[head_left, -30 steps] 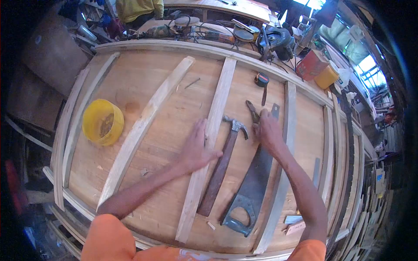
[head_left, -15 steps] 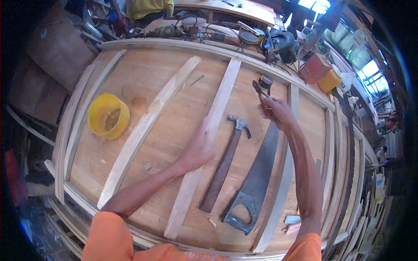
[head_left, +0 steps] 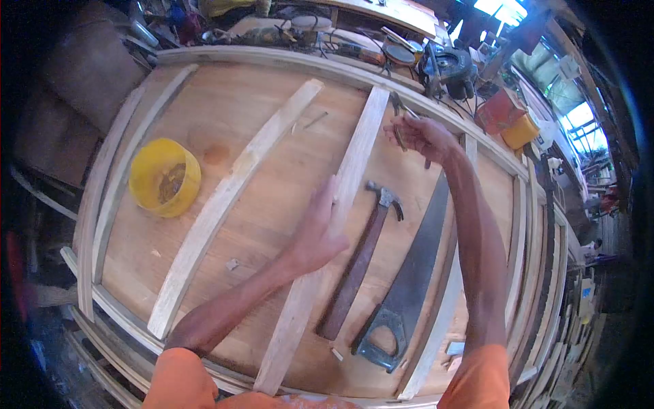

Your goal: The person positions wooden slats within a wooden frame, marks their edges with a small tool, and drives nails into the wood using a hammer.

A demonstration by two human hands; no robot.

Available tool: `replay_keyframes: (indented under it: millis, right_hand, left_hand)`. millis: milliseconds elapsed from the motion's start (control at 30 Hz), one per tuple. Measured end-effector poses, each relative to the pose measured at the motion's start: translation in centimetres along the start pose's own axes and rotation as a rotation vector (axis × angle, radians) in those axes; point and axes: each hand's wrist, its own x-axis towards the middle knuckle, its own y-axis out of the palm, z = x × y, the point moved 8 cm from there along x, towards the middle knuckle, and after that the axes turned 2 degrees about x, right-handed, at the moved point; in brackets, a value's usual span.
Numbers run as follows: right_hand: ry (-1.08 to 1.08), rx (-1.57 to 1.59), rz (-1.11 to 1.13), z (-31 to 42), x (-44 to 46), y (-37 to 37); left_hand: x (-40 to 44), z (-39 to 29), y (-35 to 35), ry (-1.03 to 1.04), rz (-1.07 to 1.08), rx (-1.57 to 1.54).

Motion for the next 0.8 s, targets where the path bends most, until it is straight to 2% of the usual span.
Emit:
replay_keyframes:
  millis: [67, 200, 300, 367, 400, 467, 633, 700, 800]
  right_hand:
    - [0.07, 0.092, 0.068, 0.5, 1.0, 0.6]
    - [0.067, 0.076, 0.005, 0.6, 1.3, 0.6]
    - [0.033, -0.028, 0.075, 0.7, 2.9, 0.3]
    - [-0.088, -0.568, -0.259, 2.3, 3.6, -1.9]
    - [-0.09, -0.571, -0.256, 2.5, 4.6, -1.5]
    - [-0.221, -1.77, -0.415, 4.5, 5.8, 0.9]
    - [-0.175, -1.838, -0.528, 3.3, 7.1, 2.6]
    - [-0.187, -1.97, -0.691, 3.2, 6.6, 3.5]
    - [-0.08, -1.96, -0.694, 3.2, 7.7, 3.8]
  left_hand:
    - [0.1, 0.8, 0.1, 0.066, -0.032, -0.012]
    - [-0.4, 2.8, 1.4, 0.052, -0.028, 0.065]
    - [-0.5, 2.6, 1.7, 0.089, -0.049, 0.044]
    - [-0.5, 3.1, 1.9, 0.066, -0.039, 0.07]
    - [-0.4, 3.1, 1.8, 0.066, -0.044, 0.07]
    - [-0.3, 2.8, 1.9, 0.062, -0.025, 0.013]
    - [-0.4, 1.3, 1.1, 0.092, -0.029, 0.019]
    - [-0.4, 0.9, 0.9, 0.099, -0.034, 0.016]
    - [-0.3, 0.6, 1.0, 0.092, -0.038, 0.01]
